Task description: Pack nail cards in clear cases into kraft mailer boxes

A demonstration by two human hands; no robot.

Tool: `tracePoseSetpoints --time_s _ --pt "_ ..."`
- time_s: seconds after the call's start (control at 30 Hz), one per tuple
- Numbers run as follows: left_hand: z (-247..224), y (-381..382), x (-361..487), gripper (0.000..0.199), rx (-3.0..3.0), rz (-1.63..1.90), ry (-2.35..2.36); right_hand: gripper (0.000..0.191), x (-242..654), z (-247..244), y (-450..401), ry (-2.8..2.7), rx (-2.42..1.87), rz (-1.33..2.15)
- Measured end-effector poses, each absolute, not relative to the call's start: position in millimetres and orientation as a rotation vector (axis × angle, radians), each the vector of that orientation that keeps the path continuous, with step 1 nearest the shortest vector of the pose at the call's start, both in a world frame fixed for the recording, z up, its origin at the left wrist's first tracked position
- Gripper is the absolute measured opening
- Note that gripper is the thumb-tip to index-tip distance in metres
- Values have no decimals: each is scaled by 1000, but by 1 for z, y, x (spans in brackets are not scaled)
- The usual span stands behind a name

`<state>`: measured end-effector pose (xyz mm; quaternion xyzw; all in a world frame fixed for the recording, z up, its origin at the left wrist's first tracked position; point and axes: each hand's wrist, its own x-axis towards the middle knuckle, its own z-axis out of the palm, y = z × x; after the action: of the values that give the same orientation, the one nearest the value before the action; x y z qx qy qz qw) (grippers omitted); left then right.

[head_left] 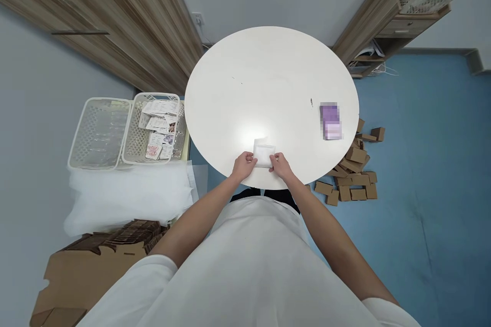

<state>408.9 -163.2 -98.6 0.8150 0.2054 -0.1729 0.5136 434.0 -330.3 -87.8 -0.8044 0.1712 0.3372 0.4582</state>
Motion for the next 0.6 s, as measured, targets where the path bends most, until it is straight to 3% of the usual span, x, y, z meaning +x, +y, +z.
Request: tracePoseSetpoints --time_s 0.43,0.6 --pt "-91 -185 392 25 2018 -379 715 35 436 -90 -339 183 -2324 652" --pt "-96 -185 384 26 2078 -319 694 35 433 -87 -362 39 -2256 620"
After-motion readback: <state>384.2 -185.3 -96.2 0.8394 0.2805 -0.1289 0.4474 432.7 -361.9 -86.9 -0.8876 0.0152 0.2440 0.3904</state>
